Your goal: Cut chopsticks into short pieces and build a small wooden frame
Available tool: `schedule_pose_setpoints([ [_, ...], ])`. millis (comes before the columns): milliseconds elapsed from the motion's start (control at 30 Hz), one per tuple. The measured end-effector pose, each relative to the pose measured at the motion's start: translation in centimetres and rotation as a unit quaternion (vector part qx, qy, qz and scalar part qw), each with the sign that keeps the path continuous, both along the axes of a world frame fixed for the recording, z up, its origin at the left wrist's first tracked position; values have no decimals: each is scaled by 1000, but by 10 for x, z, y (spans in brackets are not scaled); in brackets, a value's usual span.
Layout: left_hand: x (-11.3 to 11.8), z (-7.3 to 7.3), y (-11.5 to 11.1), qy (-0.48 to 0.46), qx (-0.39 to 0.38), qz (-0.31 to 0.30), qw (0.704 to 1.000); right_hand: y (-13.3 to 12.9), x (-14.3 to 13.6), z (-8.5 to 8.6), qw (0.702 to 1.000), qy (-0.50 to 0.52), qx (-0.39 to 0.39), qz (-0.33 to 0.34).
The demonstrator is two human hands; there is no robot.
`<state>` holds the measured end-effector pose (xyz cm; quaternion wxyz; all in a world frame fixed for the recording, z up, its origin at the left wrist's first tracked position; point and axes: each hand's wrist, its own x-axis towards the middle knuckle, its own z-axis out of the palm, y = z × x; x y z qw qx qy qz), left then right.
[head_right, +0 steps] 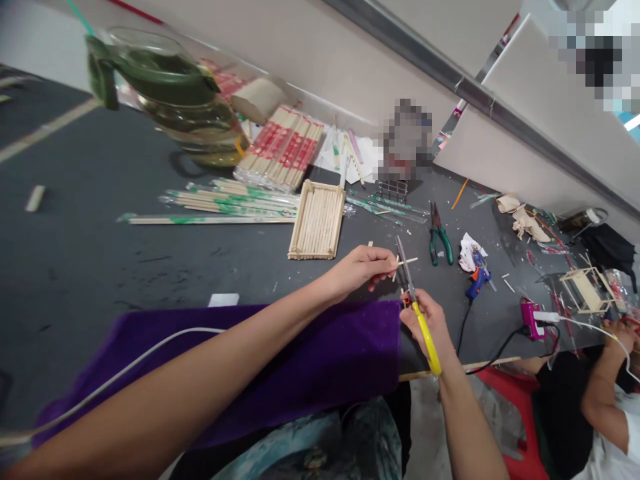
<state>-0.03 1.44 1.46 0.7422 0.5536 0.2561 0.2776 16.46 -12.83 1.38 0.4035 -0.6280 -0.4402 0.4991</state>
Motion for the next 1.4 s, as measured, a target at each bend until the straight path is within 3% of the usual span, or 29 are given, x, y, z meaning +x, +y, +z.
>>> schedule_pose_setpoints([
  [133,-1,-3,2,17,10,6,1000,2,-3,2,1000,8,-8,-13],
  [233,-1,-3,1,82,126,43,988,5,-4,3,1000,6,-17,-20],
  [400,-5,0,-6,193,396,147,886,6,-7,1,999,-34,-13,-40],
  [500,-6,0,-8,228,478,146,836,4,-9,1,997,-52,-8,-49],
  [600,-5,-1,-7,234,504,143,819,2,-8,0,998,-43,-15,-43],
  [700,-4,1,-6,203,487,132,839,0,-4,-1,999,-21,-11,-33],
  [867,-2,5,-4,132,391,117,903,-2,3,-3,1000,3,-9,-12],
  [1033,-2,2,2,42,145,24,988,-1,6,-4,1000,10,-22,-1],
  [1167,-3,-1,6,9,24,-7,1000,1,3,-3,1000,23,-20,-9],
  [1267,-4,-2,6,16,28,-5,999,2,-1,-2,1000,11,-16,-22],
  [1400,-4,-1,2,105,187,73,974,5,-3,-1,999,-15,-14,-28],
])
